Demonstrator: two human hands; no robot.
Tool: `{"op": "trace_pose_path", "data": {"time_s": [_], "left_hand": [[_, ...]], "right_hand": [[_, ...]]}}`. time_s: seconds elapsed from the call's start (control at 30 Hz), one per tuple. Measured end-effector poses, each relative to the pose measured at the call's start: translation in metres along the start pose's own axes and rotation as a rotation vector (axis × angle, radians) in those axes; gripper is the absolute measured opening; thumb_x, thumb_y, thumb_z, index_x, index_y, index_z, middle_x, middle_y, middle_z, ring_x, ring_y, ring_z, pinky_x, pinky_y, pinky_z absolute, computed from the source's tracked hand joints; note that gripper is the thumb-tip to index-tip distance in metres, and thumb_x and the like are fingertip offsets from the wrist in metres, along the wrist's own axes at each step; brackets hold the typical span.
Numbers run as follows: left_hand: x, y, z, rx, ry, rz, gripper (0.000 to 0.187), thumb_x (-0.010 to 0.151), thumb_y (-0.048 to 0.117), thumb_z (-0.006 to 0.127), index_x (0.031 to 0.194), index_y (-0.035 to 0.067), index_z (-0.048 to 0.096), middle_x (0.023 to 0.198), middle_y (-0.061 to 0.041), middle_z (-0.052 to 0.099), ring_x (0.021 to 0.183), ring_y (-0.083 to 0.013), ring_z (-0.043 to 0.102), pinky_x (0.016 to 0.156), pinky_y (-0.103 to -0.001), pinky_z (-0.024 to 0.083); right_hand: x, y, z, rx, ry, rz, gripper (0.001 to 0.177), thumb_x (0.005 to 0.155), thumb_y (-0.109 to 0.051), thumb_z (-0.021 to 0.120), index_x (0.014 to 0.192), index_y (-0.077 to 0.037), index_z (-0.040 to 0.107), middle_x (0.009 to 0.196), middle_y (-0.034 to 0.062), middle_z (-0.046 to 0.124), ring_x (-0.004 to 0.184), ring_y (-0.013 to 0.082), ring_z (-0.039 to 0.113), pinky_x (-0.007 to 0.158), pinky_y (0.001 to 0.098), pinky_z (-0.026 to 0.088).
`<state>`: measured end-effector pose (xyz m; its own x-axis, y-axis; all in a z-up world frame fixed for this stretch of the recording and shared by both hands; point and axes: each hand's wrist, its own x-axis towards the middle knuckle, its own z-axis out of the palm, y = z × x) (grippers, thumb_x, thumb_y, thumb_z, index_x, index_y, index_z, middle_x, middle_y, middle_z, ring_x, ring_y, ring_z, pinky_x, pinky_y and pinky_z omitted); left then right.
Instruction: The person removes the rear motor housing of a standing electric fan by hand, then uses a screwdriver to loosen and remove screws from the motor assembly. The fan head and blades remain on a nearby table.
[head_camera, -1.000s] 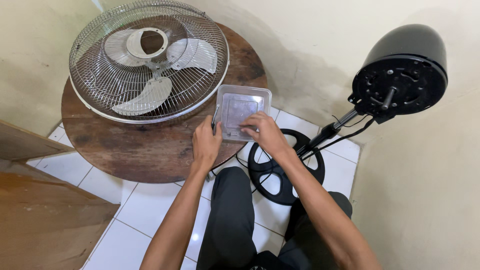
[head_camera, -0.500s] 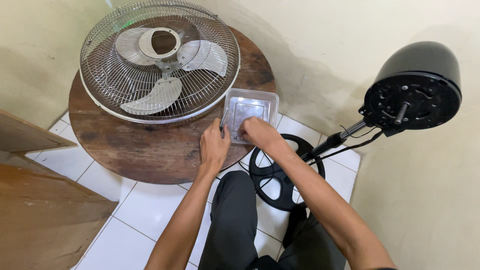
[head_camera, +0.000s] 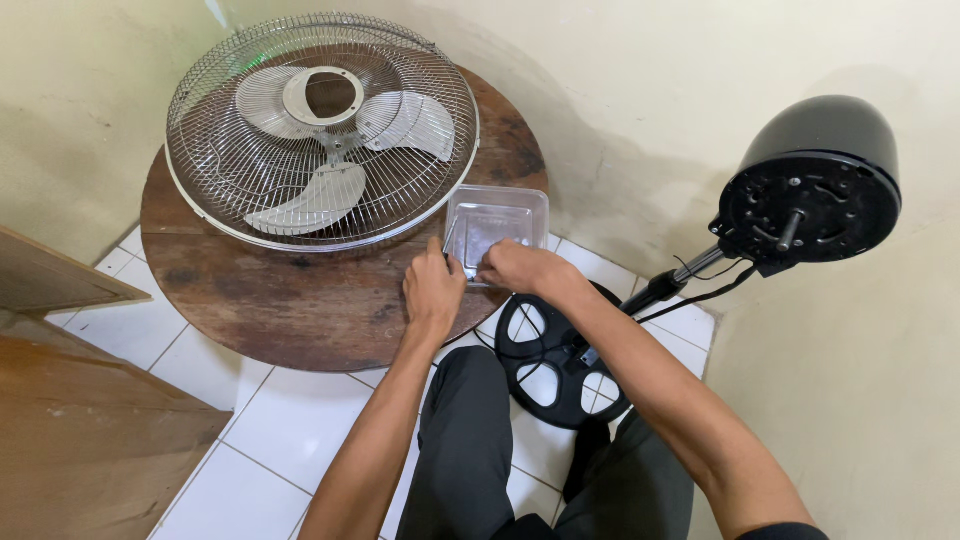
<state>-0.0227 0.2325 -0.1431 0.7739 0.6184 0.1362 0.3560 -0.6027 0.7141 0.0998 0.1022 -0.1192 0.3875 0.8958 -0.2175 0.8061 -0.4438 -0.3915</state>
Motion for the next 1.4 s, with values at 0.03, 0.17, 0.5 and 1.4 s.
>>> {"op": "trace_pose_path", "data": {"time_s": [0.03,0.17,0.5,1.4], "left_hand": [[0.000,0.001,0.000,-0.008,-0.014,-0.005,0.022,0.091,0.015,0.063,0.104,-0.003,0.062,0.090,-0.030,0.070,0.085,-0.0492,0.069,0.076,-0.058,0.054],[0.000,0.003,0.000,-0.007,-0.026,-0.009,0.025,0.090,0.014,0.063,0.107,-0.004,0.060,0.090,-0.030,0.070,0.084,-0.0491,0.070,0.075,-0.058,0.055],[0.000,0.008,0.000,0.060,-0.032,-0.017,0.026,0.091,0.016,0.062,0.108,-0.004,0.061,0.092,-0.031,0.071,0.087,-0.0502,0.069,0.079,-0.058,0.055],[-0.076,0.150,-0.057,-0.533,-0.225,0.486,0.029,0.086,0.016,0.075,0.114,0.008,0.072,0.094,-0.012,0.069,0.075,-0.0291,0.069,0.061,-0.036,0.054]], "right_hand": [[0.000,0.001,0.003,0.023,0.021,0.007,0.018,0.094,-0.018,0.066,0.102,-0.006,0.078,0.093,0.0211,0.074,0.088,0.0397,0.070,0.081,0.0484,0.055],[0.006,0.009,0.012,0.090,0.028,0.062,0.018,0.084,-0.012,0.071,0.099,-0.004,0.078,0.092,0.0197,0.076,0.088,0.0334,0.075,0.082,0.0425,0.058],[0.018,0.026,0.011,0.387,-0.066,0.023,0.026,0.077,-0.005,0.073,0.102,-0.004,0.079,0.090,0.0089,0.080,0.081,0.0157,0.075,0.078,0.0304,0.060],[-0.173,0.033,0.010,1.848,0.722,-0.085,0.021,0.103,-0.021,0.071,0.112,-0.002,0.069,0.102,0.0048,0.068,0.102,0.0170,0.066,0.104,0.0413,0.055]]}}
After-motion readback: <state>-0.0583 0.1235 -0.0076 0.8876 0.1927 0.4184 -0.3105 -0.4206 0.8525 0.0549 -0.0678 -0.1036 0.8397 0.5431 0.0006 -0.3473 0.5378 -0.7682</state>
